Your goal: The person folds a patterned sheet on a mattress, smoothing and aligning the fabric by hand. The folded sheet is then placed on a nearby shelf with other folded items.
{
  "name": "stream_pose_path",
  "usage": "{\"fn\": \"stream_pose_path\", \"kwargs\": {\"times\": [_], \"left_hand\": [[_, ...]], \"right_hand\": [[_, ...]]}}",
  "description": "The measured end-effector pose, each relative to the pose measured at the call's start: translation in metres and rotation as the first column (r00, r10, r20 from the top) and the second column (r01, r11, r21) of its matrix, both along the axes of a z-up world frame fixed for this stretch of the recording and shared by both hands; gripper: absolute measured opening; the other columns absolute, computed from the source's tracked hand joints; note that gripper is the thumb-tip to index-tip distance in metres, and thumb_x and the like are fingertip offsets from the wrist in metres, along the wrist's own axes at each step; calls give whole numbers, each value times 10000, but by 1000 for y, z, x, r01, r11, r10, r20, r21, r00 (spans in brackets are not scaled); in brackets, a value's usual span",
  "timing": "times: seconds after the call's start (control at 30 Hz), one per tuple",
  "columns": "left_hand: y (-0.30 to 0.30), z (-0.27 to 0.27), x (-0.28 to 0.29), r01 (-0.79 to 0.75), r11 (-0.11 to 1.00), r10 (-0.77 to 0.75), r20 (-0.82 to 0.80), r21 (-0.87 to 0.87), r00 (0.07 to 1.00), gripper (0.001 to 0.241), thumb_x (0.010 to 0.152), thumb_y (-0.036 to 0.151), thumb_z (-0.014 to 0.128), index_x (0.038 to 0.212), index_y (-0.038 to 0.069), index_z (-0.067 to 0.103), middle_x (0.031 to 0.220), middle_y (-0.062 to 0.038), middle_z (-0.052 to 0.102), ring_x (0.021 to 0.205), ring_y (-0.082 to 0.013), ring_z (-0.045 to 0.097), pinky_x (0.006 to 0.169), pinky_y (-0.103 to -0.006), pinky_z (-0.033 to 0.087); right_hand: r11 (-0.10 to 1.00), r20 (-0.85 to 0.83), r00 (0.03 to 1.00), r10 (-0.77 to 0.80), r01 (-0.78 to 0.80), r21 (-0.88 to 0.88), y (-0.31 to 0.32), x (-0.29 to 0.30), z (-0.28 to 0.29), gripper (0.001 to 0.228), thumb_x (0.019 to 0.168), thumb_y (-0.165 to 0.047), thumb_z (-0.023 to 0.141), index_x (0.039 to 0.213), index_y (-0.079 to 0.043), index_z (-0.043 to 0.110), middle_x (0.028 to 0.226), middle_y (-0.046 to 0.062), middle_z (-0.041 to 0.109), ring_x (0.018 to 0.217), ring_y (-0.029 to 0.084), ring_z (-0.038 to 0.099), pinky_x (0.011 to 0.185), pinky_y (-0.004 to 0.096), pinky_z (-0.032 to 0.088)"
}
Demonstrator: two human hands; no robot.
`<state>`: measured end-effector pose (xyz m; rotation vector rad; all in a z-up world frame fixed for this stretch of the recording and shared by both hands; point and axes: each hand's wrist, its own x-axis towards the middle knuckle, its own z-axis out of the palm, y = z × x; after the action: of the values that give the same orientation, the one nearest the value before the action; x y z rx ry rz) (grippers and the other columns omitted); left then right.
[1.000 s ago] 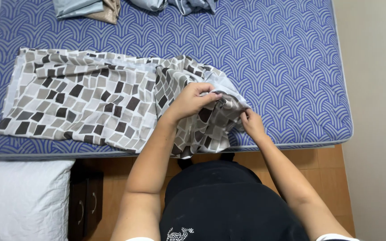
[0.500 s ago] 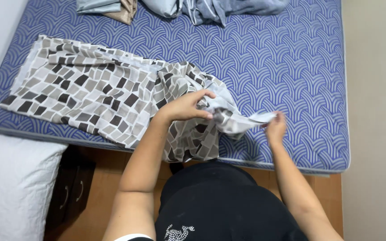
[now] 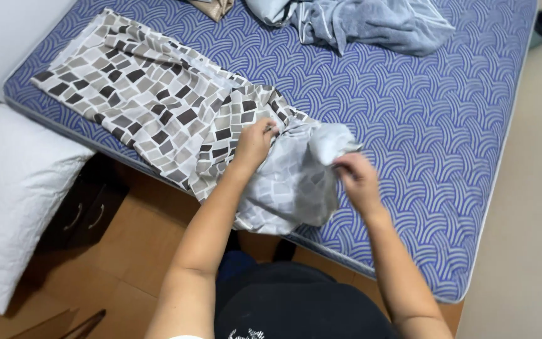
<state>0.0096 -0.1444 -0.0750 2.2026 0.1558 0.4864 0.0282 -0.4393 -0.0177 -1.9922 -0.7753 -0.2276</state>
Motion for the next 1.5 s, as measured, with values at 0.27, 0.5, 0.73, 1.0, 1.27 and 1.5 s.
{"fn": "stream_pose_path", "kwargs": {"times": [0.27, 0.5, 0.73, 1.0, 1.27, 1.5], "left_hand": [[-41, -14, -39, -194, 971, 139, -329, -141, 934, 379, 819, 306, 872, 915, -21, 705, 811, -203, 727, 727, -310, 704, 675, -392, 528], [-120, 4, -96, 11, 970, -27, -62, -245, 998, 192, 934, 227, 661, 960, 47, 722, 822, -167, 729, 733, -313, 715, 666, -397, 539], [-199, 18, -161, -22, 999, 23, 60, -24, 998, 235, 937, 332, 660, 975, 117, 747, 847, -150, 729, 790, -385, 693, 665, -487, 531], [-265, 25, -202, 129, 992, -128, 157, 3, 979, 174, 985, 237, 625, 1086, 113, 694, 975, -135, 712, 884, -364, 687, 749, -461, 542], [-350, 11, -204, -169, 982, 128, 377, 79, 917, 339, 794, 59, 658, 1129, 102, 683, 1156, -100, 602, 1078, -344, 601, 947, -486, 473], [-470, 10, -177, -437, 892, 354, 425, 113, 833, 266, 795, 108, 697, 1061, 111, 691, 1214, -132, 592, 1103, -353, 584, 958, -472, 441]], "right_hand": [[947, -190, 931, 311, -320, -19, 23, -27, -38, 220, 862, 80, 679, 1044, -28, 738, 989, 94, 735, 867, 185, 732, 742, 297, 575], [965, -431, 863, 263, -231, 126, -14, -47, -63, 205, 923, 60, 666, 1112, -15, 636, 942, 84, 779, 866, 136, 762, 769, 276, 611], [974, -418, 880, 226, -193, 122, -68, -104, -34, 637, 860, 48, 687, 1459, -56, 497, 900, 87, 749, 815, 112, 704, 766, 262, 573], [973, -425, 884, 196, -229, -28, -138, -103, -33, 162, 947, -23, 687, 1093, 6, 752, 878, 52, 765, 765, 104, 694, 696, 252, 548], [966, -452, 857, 249, -253, 52, -211, -74, -10, 144, 949, -11, 648, 1051, 20, 744, 823, 56, 743, 738, 87, 689, 671, 236, 537], [940, -497, 801, 333, -326, 105, -310, -28, -3, 127, 956, -23, 655, 1037, 21, 741, 841, 42, 739, 734, 88, 700, 667, 238, 554]]}}
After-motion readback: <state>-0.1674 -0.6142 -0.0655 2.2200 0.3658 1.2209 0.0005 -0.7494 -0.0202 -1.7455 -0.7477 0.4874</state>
